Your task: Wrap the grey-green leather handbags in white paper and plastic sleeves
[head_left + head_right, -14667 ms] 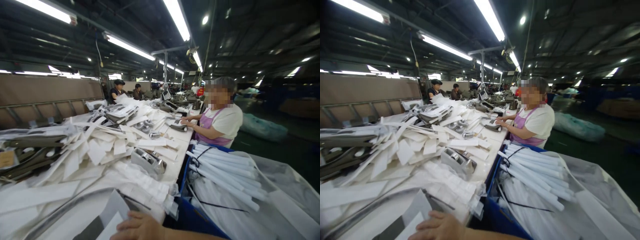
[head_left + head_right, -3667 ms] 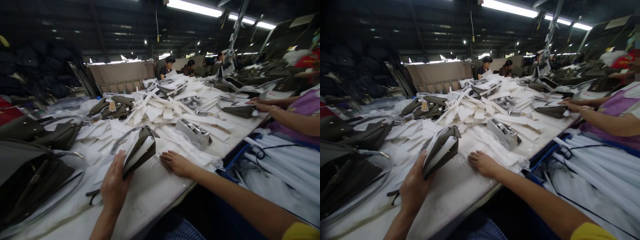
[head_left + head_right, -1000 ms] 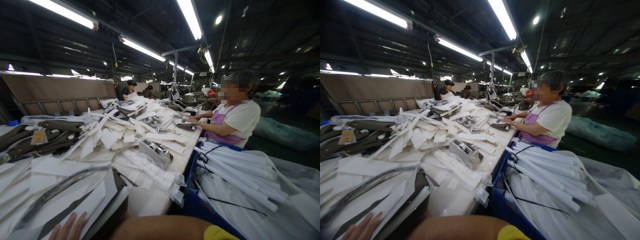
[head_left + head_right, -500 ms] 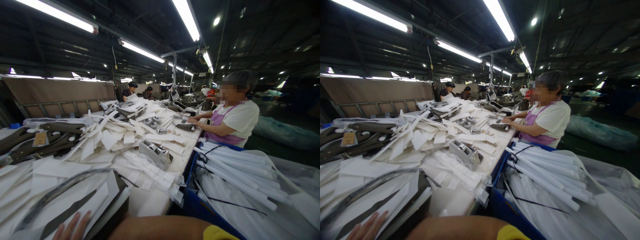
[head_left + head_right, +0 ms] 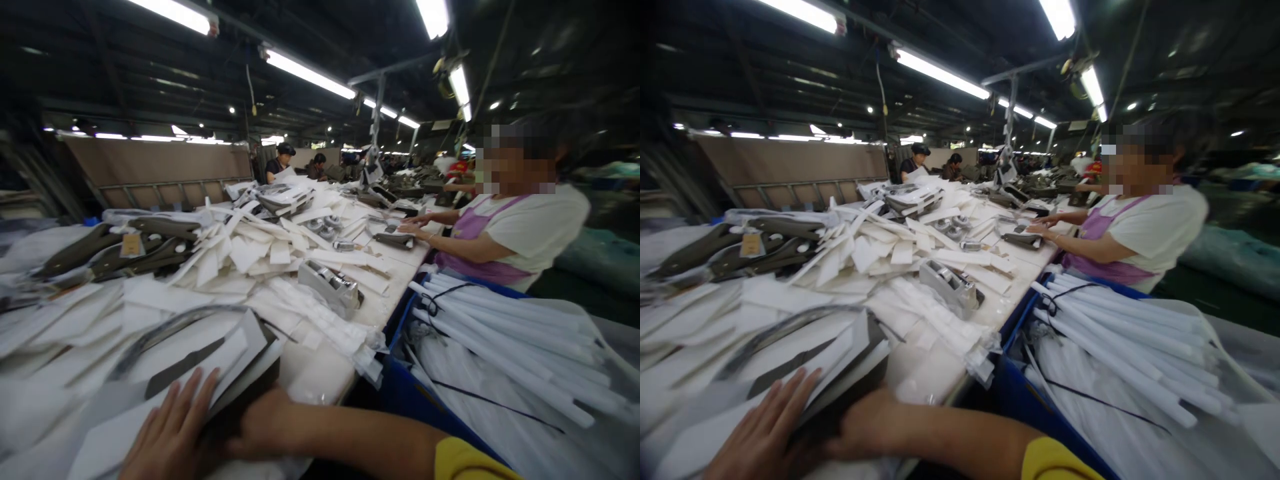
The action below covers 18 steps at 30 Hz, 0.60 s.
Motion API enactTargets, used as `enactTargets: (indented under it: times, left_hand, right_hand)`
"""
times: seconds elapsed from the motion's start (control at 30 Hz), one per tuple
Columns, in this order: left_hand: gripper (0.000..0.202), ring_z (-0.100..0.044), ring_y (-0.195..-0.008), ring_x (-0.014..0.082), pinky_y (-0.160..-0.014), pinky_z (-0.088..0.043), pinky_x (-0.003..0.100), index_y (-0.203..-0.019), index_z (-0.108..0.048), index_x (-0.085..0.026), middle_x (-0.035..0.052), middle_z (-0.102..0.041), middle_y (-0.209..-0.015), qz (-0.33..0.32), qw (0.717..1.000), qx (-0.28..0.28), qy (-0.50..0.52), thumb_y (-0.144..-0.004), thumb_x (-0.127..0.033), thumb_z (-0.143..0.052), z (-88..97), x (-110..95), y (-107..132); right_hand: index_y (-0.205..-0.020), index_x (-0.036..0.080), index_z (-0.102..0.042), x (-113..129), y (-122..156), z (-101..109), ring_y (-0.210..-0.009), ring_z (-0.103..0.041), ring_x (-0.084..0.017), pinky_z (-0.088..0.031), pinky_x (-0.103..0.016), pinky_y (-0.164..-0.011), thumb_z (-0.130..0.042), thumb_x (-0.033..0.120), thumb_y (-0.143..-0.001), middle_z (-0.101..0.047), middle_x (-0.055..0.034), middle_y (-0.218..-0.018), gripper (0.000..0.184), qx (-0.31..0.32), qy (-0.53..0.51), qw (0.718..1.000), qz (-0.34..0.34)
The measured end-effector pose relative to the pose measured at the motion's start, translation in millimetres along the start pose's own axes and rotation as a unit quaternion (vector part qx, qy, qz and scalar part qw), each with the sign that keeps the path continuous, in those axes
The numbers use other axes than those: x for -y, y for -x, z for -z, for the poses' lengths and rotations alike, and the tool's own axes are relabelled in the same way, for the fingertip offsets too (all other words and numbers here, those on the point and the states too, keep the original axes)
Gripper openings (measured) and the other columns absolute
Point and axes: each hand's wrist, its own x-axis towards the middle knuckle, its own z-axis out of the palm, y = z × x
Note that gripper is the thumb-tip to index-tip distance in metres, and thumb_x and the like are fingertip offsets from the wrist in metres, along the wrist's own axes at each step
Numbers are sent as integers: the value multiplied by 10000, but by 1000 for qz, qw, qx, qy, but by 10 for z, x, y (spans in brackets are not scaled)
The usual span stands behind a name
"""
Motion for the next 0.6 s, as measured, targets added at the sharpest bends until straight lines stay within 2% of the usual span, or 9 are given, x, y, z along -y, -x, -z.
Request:
enactTargets:
  times: [0.07, 0.13, 0.27, 0.37, 0.47, 0.6]
  left_hand:
    - [681, -433, -1364, 343, -1070, -420, 488, -1547, -238, -263, 70, -368, -1552, 40, 998, 38, -28, -902, -272, -458, 188, -131, -61]
    - [662, -404, -1387, 328, -1080, -416, 477, -1533, -281, -239, 69, -359, -1556, 64, 995, 58, -40, -900, -177, -463, 331, -254, -141]
    - [656, -393, -1392, 336, -1094, -414, 491, -1492, -373, -229, 61, -371, -1549, 103, 988, 111, -42, -871, -103, -543, 438, -384, -252]
    - [665, -396, -1390, 338, -1094, -419, 501, -1488, -383, -248, 51, -391, -1538, 118, 985, 120, -34, -870, -97, -576, 456, -417, -268]
    - [659, -392, -1392, 340, -1098, -416, 510, -1491, -378, -260, 57, -391, -1539, 121, 985, 117, -23, -882, -111, -582, 459, -440, -263]
    - [637, -390, -1392, 348, -1098, -413, 523, -1493, -374, -267, 62, -386, -1540, 123, 986, 114, -16, -901, -118, -556, 458, -465, -254]
  right_hand:
    - [-1359, 264, -577, 33, 74, -14, -1207, -596, -293, -510, -399, -985, -511, 662, -882, -645, -75, -1300, 624, 47, -32, 998, -41]
    - [-1235, 228, -681, 50, 133, 21, -1126, -642, -329, -513, -447, -965, -456, 726, -874, -711, -114, -1158, 655, 85, -25, 993, -79]
    - [-1240, 210, -674, 56, 199, 147, -1107, -647, -318, -480, -447, -987, -442, 672, -917, -711, -140, -1139, 610, 75, -15, 997, -30]
    - [-1185, 165, -688, 67, 286, 227, -1048, -653, -303, -477, -434, -964, -428, 644, -940, -721, -149, -1050, 597, 90, 7, 996, -16]
    - [-1280, 176, -619, 47, 443, 272, -1153, -588, -295, -413, -476, -1044, -443, 585, -961, -672, -137, -1187, 547, 69, 18, 997, 17]
    - [-1443, 197, -467, -43, 740, 280, -1331, -458, -269, -259, -520, -1186, -422, 543, -983, -538, -114, -1418, 578, 20, 25, 998, 51]
